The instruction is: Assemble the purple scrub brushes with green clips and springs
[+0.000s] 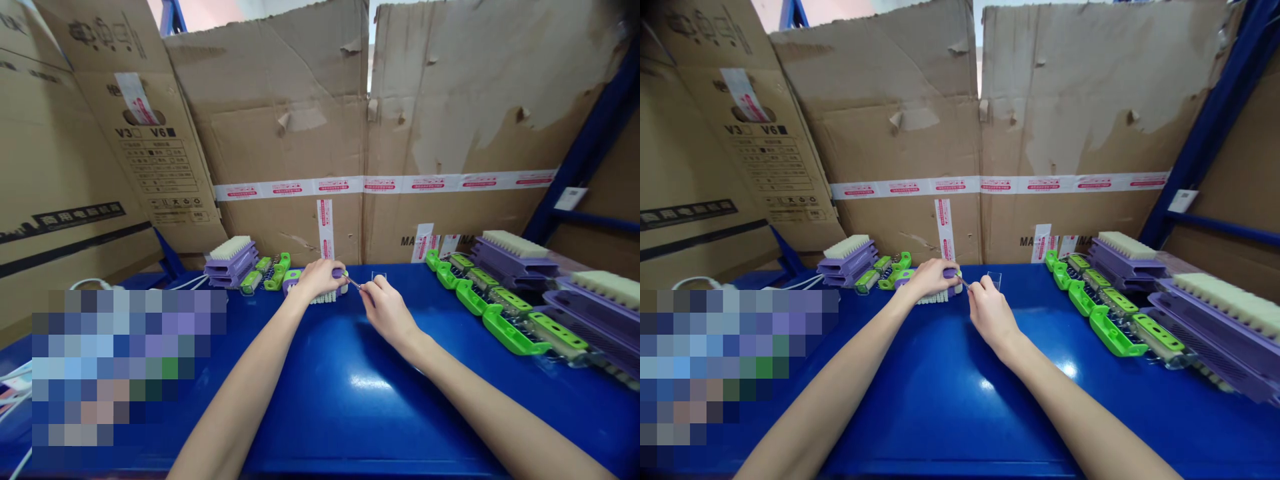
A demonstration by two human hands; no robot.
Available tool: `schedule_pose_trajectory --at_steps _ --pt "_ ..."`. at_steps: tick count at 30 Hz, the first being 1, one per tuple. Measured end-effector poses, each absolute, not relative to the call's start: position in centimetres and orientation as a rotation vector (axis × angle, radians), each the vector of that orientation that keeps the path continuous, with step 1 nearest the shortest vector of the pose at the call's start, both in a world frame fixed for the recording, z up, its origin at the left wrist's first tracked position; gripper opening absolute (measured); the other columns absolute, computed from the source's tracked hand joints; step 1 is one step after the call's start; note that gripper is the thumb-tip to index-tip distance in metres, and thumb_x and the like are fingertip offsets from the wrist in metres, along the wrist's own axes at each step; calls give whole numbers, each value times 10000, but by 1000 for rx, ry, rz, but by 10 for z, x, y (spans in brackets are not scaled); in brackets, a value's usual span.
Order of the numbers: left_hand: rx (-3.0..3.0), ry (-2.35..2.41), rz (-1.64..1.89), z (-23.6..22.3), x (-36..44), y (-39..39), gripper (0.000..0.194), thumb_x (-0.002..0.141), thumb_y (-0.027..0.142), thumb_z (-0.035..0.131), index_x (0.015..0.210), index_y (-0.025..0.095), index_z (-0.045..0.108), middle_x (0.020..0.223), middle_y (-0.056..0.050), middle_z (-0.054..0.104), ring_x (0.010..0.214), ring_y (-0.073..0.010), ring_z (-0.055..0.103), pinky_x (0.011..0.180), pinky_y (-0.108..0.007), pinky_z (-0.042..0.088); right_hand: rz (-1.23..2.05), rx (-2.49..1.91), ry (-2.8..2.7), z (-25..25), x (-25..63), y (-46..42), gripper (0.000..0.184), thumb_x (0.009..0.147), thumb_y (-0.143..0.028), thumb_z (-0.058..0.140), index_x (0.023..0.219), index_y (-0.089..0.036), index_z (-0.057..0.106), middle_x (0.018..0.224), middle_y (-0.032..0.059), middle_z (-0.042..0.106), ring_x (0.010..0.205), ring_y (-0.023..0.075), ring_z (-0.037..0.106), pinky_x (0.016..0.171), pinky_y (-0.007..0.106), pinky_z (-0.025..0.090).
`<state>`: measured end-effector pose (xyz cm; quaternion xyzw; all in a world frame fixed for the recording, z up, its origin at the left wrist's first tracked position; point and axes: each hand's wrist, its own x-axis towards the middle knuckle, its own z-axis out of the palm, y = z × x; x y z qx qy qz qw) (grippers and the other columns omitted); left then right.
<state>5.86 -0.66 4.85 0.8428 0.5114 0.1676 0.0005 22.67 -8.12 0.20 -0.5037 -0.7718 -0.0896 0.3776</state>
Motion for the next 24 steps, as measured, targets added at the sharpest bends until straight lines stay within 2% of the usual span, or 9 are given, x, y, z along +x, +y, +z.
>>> schedule_pose_trajectory --at_steps 4,7,14,20,24 --pt "2620 1640 518 49 60 -8 337 759 468 590 1050 317 665 1081 -18 688 1035 -247 615 871 -341 466 -250 -1461 -2011 2 218 -88 194 941 -208 349 859 -176 521 881 64 510 601 130 514 524 257 317" --pt "2624 1646 509 49 60 -8 327 759 465 585 1038 317 673 1069 -20 691 1027 -252 618 865 -348 469 -203 -1525 -2030 1 215 -90 159 943 -192 345 884 -180 492 889 66 529 607 134 530 515 256 300" --pt "2620 1695 501 49 62 -7 391 766 516 570 1087 311 661 1088 -40 684 1044 -265 609 872 -362 465 -154 -1435 -2026 3 222 -87 127 919 -188 375 857 -190 485 869 57 567 692 147 557 565 244 338" --pt "2617 1739 458 50 64 -10 419 755 581 568 1057 305 658 1038 -39 693 1011 -256 622 843 -330 464 -311 -1248 -1910 21 252 -80 165 873 -201 406 754 -192 520 775 53 580 686 153 539 626 257 372" --pt "2672 1702 457 55 67 -8 371 780 505 570 1027 244 662 1007 -71 697 965 -257 637 813 -327 467 -377 -1476 -1783 22 280 -65 143 843 -209 436 744 -189 537 762 60 603 704 173 557 622 267 369"
